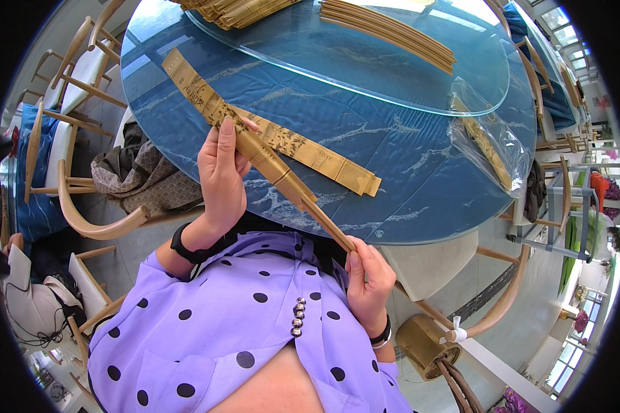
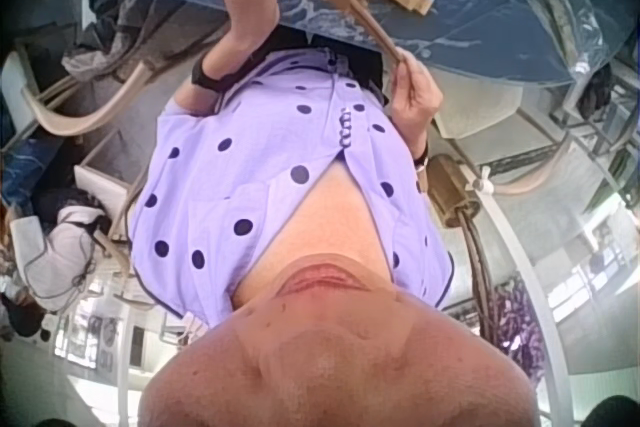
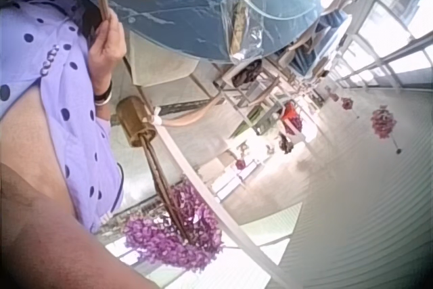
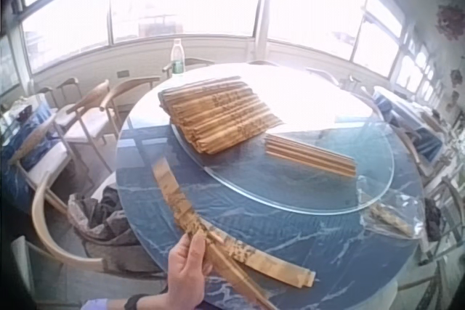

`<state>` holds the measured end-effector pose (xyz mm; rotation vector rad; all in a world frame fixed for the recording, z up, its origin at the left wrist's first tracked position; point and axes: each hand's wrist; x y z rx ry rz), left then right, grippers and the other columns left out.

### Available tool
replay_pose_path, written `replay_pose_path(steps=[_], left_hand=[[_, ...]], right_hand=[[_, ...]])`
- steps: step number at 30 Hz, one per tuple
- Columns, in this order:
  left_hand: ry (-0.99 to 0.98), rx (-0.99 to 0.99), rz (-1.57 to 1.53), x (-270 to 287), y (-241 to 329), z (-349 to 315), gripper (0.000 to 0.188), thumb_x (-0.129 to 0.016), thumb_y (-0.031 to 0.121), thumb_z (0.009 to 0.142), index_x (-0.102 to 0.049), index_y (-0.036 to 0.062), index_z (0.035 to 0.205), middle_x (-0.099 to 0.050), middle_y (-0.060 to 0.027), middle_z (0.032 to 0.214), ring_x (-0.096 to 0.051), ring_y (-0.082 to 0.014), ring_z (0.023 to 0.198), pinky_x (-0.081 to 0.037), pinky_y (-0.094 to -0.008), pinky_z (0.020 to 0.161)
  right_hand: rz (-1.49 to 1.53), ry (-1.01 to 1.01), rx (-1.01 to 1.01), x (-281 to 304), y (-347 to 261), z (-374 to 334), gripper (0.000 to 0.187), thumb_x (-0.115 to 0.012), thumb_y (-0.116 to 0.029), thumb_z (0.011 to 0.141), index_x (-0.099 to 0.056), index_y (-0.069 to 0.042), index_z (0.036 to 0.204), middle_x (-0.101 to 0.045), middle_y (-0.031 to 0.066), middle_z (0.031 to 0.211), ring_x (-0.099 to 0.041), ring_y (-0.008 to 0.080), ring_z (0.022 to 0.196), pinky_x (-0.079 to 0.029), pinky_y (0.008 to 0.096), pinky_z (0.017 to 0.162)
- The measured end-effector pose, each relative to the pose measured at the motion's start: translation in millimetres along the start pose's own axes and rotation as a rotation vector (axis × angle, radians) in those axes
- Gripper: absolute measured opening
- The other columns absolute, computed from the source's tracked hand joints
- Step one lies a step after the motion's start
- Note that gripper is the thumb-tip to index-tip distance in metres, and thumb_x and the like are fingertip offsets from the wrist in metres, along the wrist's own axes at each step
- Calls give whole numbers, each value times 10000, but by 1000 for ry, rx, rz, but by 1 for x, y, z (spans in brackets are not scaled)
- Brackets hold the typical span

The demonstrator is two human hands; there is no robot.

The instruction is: The person repeatedly picks up thin bamboo sticks and inserts them into slots on rectangular bamboo strips with printed text. They align and slide the sticks into place, then set the strips back on the table. The process repeats with multiple strips and sticks throughout the clip.

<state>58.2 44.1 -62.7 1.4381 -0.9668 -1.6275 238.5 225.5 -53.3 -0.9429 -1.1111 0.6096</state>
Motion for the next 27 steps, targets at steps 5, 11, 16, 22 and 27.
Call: replay_pose_path(steps=[5, 11, 16, 22, 27], left_hand=[[16, -1, 1, -5, -7, -9, 339, -446, 308, 1126, -651, 48, 1054, -433, 84, 687, -252, 2, 553, -202, -208, 497], [-39, 14, -22, -1, -4, -5, 342, -438, 304, 1129, -652, 49, 1052, -416, 87, 685, -241, -1, 553, -196, -215, 497], [-26, 19, 32, -6, -3, -8, 342, -437, 300, 1129, -655, 43, 1066, -389, 92, 666, -231, -3, 552, -190, -216, 497], [-62, 54, -9, -8, -8, -14, 335, -442, 291, 1127, -660, 42, 1076, -397, 91, 672, -235, -2, 553, -188, -213, 497], [-14, 24, -3, -5, -6, -3, 337, -444, 291, 1126, -665, 45, 1061, -519, 64, 772, -244, -3, 555, -202, -207, 497]], right_hand=[[8, 16, 13, -3, 1, -1, 192, -583, -4, 1005, -689, 53, 1155, -597, 79, 739, -544, 133, 601, -423, 273, 544], [40, 0, 4, -5, -1, -1, 200, -583, 2, 1004, -684, 63, 1165, -601, 77, 745, -545, 132, 604, -430, 267, 548], [42, 16, 6, -4, 1, 0, 202, -580, -3, 1010, -679, 69, 1170, -601, 76, 746, -548, 127, 608, -433, 260, 550], [62, -18, -15, -6, -2, 3, 200, -577, -10, 1016, -678, 72, 1169, -605, 78, 745, -549, 126, 607, -431, 261, 546], [80, 0, -19, -7, 0, 0, 200, -580, -15, 1016, -679, 71, 1168, -608, 76, 748, -546, 121, 601, -426, 260, 537]])
Point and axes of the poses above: each hand's wrist, its own z-axis towards the middle knuckle, its own x-axis out of the back of the hand, y = z × x
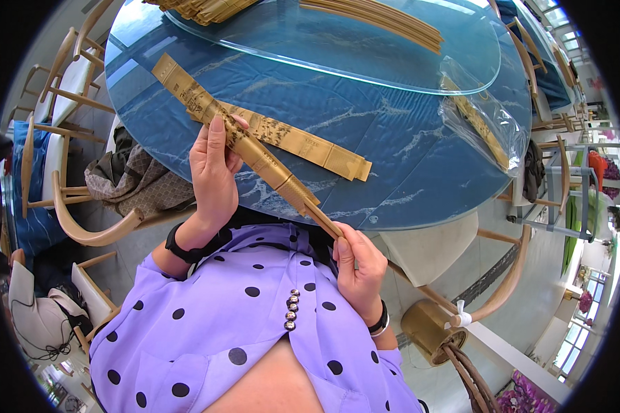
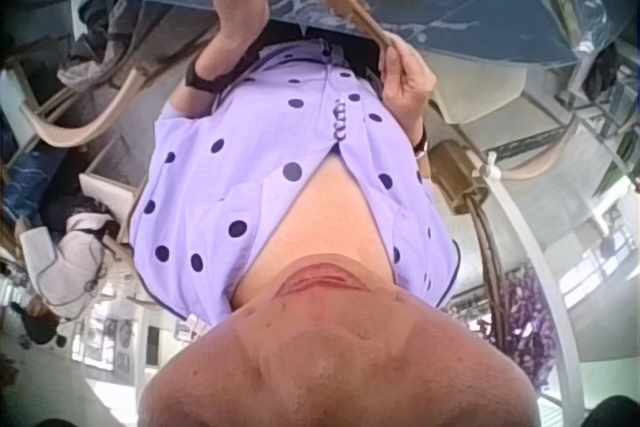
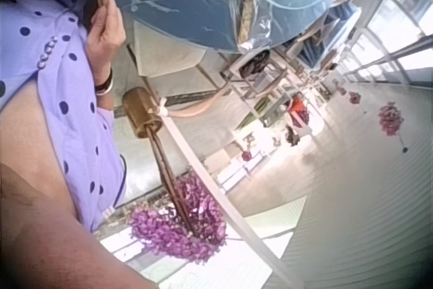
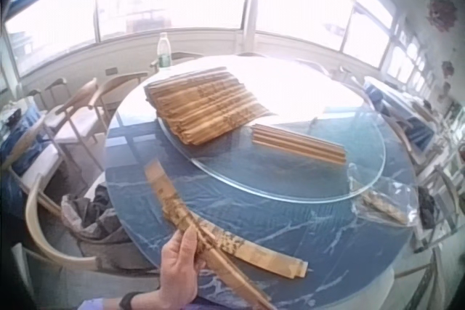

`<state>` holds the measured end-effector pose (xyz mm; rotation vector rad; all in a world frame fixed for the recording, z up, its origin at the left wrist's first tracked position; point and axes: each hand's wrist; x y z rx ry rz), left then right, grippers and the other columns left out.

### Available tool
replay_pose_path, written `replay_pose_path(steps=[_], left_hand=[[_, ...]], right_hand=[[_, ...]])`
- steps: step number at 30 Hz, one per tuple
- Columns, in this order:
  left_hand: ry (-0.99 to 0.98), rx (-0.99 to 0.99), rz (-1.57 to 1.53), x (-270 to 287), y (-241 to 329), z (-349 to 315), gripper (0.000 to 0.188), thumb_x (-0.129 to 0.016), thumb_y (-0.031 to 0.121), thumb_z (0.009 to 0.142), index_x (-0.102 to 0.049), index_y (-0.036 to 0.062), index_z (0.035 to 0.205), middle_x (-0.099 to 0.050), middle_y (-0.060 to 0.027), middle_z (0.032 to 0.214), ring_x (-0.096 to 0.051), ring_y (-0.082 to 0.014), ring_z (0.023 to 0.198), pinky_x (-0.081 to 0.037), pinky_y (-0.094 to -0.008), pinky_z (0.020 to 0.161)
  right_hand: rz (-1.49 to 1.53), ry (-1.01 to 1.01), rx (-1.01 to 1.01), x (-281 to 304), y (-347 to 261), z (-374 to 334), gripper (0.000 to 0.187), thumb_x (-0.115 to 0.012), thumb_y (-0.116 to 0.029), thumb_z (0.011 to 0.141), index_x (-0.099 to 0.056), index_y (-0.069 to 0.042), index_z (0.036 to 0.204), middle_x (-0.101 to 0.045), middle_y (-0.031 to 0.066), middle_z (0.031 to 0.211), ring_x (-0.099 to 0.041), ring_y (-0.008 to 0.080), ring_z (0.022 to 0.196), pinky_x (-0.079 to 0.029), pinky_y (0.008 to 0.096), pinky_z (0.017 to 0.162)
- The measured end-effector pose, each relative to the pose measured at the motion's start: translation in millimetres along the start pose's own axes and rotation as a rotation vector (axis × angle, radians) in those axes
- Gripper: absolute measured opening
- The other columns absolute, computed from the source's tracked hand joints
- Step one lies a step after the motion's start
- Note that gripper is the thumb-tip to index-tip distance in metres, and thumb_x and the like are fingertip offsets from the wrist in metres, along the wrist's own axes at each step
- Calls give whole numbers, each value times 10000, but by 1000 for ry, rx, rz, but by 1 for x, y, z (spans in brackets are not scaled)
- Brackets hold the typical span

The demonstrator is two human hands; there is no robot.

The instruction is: The person repeatedly picks up thin bamboo sticks and inserts them into slots on rectangular bamboo strips with printed text. They align and slide the sticks into place, then set the strips back on the table. The process repeats with multiple strips and sticks throughout the clip.

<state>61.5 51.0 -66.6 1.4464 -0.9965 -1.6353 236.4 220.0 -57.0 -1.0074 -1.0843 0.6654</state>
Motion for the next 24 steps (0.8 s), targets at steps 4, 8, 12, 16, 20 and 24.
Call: replay_pose_path(steps=[4, 8, 12, 16, 20, 24], left_hand=[[-52, -21, 20, 4, -4, -5, 345, -436, 294, 1128, -663, 43, 1057, -574, 44, 841, -249, -4, 558, -212, -201, 500], [-58, -21, 28, 1, -4, -7, 364, -427, 308, 1131, -662, 41, 1057, -560, 44, 827, -249, -4, 555, -211, -202, 499], [-86, 9, -22, 3, 0, -5, 359, -423, 304, 1132, -652, 41, 1048, -604, 32, 859, -306, -6, 601, -259, -189, 524], [-70, -13, 19, -5, -4, -10, 402, -401, 328, 1137, -660, 33, 1051, -451, 72, 686, -248, -3, 552, -203, -212, 498], [-82, -9, 42, -6, -6, -14, 400, -400, 326, 1138, -659, 35, 1049, -497, 61, 721, -253, -3, 547, -210, -210, 496], [-118, 29, 10, -3, 1, -11, 374, -426, 317, 1132, -646, 26, 1051, -637, 24, 877, -370, -14, 661, -337, -187, 597]], right_hand=[[32, 12, -2, -1, 0, 0, 201, -576, -21, 1020, -680, 70, 1167, -610, 69, 744, -537, 112, 586, -409, 251, 523], [64, -9, -30, -1, 1, 2, 206, -570, -29, 1027, -681, 70, 1170, -605, 56, 725, -518, 90, 564, -392, 240, 506], [104, -9, -49, -2, 3, 1, 215, -566, -42, 1036, -682, 73, 1176, -600, 43, 713, -502, 72, 553, -380, 229, 496], [206, 9, -130, -1, 3, -2, 228, -560, -59, 1046, -684, 70, 1186, -592, 31, 708, -486, 60, 548, -365, 215, 491], [229, -4, -151, -1, 6, -1, 236, -554, -67, 1052, -681, 61, 1204, -586, 20, 704, -473, 50, 541, -358, 206, 484], [255, -19, -147, -1, 8, -2, 242, -547, -69, 1055, -676, 57, 1217, -583, 14, 698, -470, 44, 538, -357, 200, 483]])
Point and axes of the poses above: each hand's wrist, its own z-axis towards the middle knuckle, its own x-axis out of the back of the hand, y = z × x
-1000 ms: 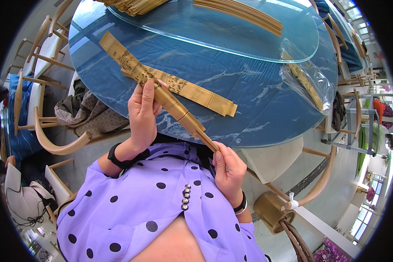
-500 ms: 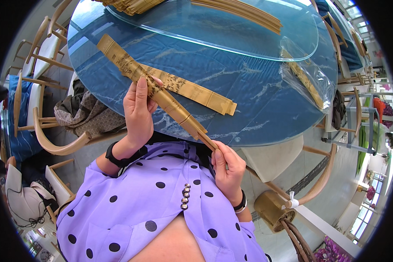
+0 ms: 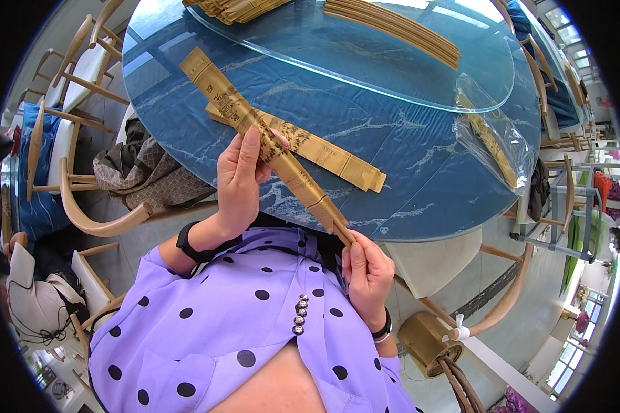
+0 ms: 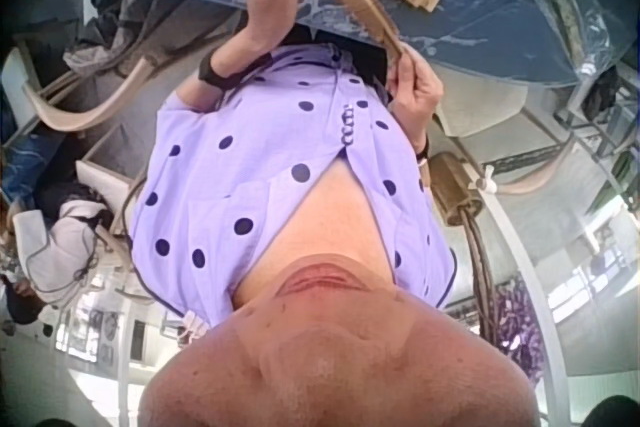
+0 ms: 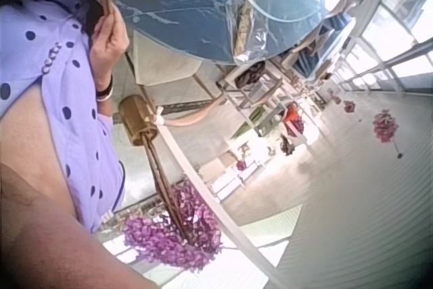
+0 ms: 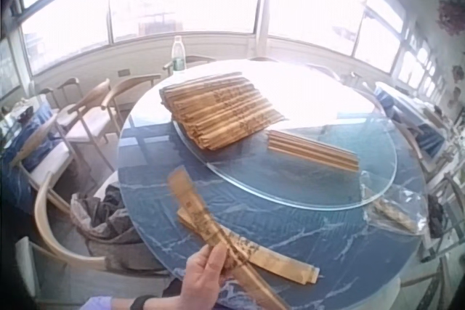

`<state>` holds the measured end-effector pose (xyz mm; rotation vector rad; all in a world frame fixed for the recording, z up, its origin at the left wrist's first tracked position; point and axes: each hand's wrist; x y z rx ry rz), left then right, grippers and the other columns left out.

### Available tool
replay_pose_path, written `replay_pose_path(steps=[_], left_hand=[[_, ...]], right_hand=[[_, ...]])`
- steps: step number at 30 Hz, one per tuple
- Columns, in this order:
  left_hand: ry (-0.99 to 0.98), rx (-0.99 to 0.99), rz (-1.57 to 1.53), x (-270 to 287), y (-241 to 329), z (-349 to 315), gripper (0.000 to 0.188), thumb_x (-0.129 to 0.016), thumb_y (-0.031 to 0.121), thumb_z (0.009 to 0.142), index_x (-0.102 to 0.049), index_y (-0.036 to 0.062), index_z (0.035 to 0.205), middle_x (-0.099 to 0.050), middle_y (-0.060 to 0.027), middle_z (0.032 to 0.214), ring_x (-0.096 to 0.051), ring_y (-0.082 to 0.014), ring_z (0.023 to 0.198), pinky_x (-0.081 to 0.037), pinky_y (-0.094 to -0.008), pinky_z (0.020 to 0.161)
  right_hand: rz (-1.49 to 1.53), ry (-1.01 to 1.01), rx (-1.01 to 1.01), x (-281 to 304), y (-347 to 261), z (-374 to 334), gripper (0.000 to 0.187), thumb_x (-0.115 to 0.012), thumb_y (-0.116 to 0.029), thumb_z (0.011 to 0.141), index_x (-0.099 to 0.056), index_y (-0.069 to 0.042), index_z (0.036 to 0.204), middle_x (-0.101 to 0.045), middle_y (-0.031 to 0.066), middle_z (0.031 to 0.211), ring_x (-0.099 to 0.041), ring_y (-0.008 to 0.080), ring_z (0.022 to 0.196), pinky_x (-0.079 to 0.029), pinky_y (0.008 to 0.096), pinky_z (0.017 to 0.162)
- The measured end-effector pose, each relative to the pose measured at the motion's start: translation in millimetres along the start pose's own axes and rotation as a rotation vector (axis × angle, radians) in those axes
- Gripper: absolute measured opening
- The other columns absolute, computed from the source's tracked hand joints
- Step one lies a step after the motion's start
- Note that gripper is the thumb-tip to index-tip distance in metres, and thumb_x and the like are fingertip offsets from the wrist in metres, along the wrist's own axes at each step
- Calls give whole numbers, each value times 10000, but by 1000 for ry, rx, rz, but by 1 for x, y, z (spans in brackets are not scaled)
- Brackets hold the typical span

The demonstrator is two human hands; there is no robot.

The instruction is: The person repeatedly picks up thin bamboo sticks and inserts them into slots on rectangular bamboo strips with printed text. They align and slide the sticks into place, then set the strips back on the table. The process repeats with multiple strips and sticks throughout the clip.

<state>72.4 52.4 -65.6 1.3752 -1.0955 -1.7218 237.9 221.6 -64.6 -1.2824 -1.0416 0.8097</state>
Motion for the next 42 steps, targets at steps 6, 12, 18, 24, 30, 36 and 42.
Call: replay_pose_path(steps=[6, 12, 18, 24, 30, 36, 42], left_hand=[[-17, -69, 24, 4, 2, 5, 380, -417, 319, 1133, -637, 16, 1069, -653, 11, 929, -409, -5, 690, -354, -176, 617], [28, -53, 127, -1, 3, 6, 405, -422, 341, 1130, -660, 26, 1038, -572, 46, 766, -300, 2, 565, -243, -189, 511], [37, -124, 156, 10, 0, 10, 302, -530, 277, 1099, -649, 32, 967, -580, 58, 792, -384, 2, 646, -310, -186, 557], [50, -186, 81, 5, -2, 7, 289, -525, 287, 1101, -641, 62, 962, -550, 85, 796, -353, 12, 650, -281, -186, 548], [45, -200, 90, 3, -5, 5, 297, -513, 293, 1105, -627, 71, 944, -538, 86, 801, -355, 10, 663, -273, -186, 555], [100, -208, 80, 11, 2, 15, 323, -528, 316, 1099, -628, 71, 913, -525, 88, 752, -344, 5, 625, -262, -203, 541], [104, -232, 129, 13, 0, 13, 339, -536, 272, 1097, -628, 10, 902, -584, 32, 749, -457, -22, 659, -404, -208, 591]], right_hand=[[2, -3, -3, -1, -3, -1, 244, -546, -74, 1058, -674, 51, 1223, -574, 7, 689, -462, 41, 530, -359, 199, 483], [2, 11, 0, 0, 0, 0, 249, -543, -82, 1061, -672, 49, 1231, -569, 6, 685, -461, 42, 529, -358, 201, 482], [-9, 16, 47, 0, -3, 1, 255, -541, -83, 1062, -666, 56, 1235, -567, 7, 678, -456, 42, 524, -348, 203, 476], [-10, 11, 64, -1, -3, 1, 255, -538, -81, 1062, -663, 65, 1231, -567, 7, 674, -449, 41, 518, -340, 203, 473], [-1, 19, 49, -2, -3, 1, 241, -541, -76, 1060, -664, 64, 1213, -573, 10, 674, -455, 44, 514, -344, 207, 468], [3, -29, 73, -2, -1, 1, 237, -543, -72, 1058, -660, 67, 1209, -577, 14, 676, -466, 48, 514, -351, 207, 469], [2, -20, 62, -2, -1, -1, 237, -542, -74, 1059, -656, 72, 1207, -582, 18, 682, -464, 49, 512, -350, 207, 466]])
Point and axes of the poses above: each hand's wrist, its own z-axis towards the middle knuckle, its own x-axis out of the back of the hand, y = z × x
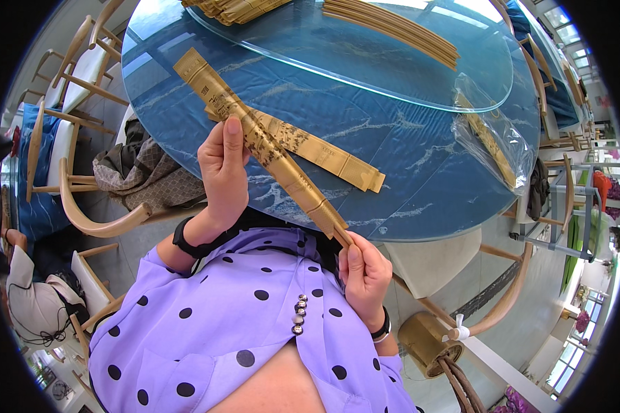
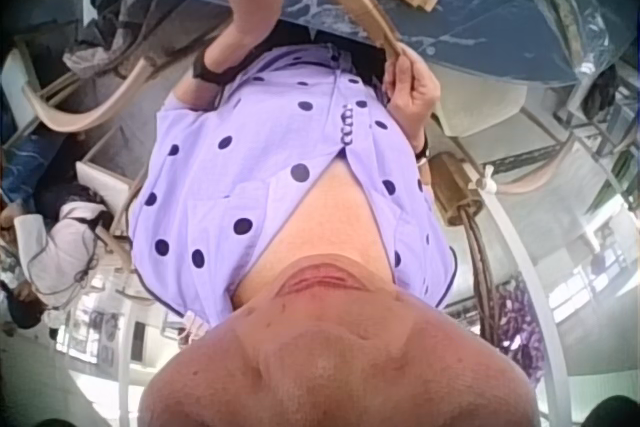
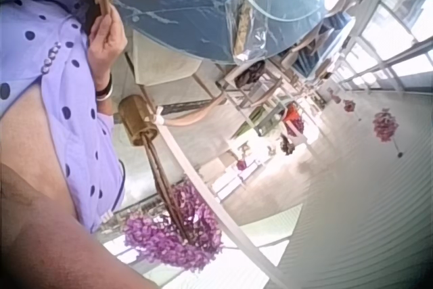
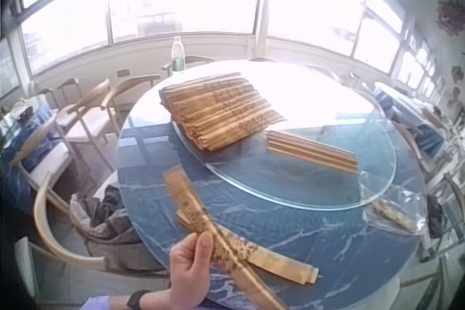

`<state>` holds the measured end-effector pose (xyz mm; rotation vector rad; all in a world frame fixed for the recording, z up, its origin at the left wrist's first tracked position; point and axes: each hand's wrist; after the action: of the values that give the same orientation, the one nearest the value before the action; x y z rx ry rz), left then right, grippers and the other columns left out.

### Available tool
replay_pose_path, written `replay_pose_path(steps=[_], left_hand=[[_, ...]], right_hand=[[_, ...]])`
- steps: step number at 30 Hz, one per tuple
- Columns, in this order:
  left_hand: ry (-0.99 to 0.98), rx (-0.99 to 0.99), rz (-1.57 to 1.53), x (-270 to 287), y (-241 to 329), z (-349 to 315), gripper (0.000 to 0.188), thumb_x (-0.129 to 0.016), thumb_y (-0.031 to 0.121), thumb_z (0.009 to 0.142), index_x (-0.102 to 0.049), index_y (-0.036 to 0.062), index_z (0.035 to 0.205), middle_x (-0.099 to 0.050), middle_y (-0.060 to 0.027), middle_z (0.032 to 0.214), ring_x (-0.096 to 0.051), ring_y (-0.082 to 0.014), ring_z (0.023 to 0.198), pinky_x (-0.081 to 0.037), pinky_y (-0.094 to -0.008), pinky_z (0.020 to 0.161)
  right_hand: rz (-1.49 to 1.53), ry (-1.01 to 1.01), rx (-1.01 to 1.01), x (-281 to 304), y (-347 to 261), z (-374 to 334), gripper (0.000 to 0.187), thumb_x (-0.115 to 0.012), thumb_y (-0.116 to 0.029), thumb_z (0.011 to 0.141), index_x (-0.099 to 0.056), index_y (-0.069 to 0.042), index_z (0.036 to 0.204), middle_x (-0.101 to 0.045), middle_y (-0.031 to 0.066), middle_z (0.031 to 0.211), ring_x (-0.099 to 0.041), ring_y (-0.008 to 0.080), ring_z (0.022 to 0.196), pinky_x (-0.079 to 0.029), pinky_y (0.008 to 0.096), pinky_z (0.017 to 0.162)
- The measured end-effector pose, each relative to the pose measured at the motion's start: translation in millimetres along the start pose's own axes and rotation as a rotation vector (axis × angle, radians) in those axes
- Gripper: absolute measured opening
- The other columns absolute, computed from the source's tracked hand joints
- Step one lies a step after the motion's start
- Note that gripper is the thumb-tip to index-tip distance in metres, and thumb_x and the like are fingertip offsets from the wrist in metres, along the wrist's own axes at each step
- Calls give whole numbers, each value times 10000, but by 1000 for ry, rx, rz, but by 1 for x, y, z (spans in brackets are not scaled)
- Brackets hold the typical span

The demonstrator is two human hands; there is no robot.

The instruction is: The person repeatedly picks up thin bamboo sticks and inserts them into slots on rectangular bamboo strips with printed text. They align and slide the sticks into place, then set the strips back on the table. The process repeats with multiple strips and sticks throughout the clip.

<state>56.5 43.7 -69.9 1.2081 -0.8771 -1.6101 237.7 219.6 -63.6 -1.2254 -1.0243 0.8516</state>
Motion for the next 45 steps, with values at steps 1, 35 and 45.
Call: replay_pose_path(steps=[1, 35, 45], left_hand=[[8, -3, -20, -2, 2, -2, 338, -536, 270, 1097, -629, 9, 903, -585, 32, 749, -459, -22, 662, -405, -207, 595], [-63, 241, -11, 1, 9, 9, 458, -375, 457, 1123, -537, 81, 919, -494, -6, 782, -404, -81, 723, -338, -249, 670], [-143, 261, 40, 4, 5, 6, 448, -377, 433, 1127, -554, 83, 911, -516, -2, 801, -450, -85, 746, -372, -245, 707]], right_hand=[[6, 4, -8, 0, 1, 0, 237, -543, -75, 1060, -656, 72, 1206, -583, 18, 683, -464, 49, 512, -350, 207, 466], [-390, -110, 738, -10, -3, 23, 384, -894, -50, 702, -730, 15, 1043, -738, 119, 803, -719, 210, 652, -538, 275, 534], [-452, -66, 704, -13, -5, 21, 333, -921, -111, 630, -786, -70, 931, -646, 31, 800, -591, 147, 607, -460, 248, 506]])
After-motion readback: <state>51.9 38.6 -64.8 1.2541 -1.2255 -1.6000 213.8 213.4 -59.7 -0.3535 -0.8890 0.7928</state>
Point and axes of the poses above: each hand's wrist, its own z-axis towards the middle knuckle, its own x-axis out of the back of the hand, y = z × x
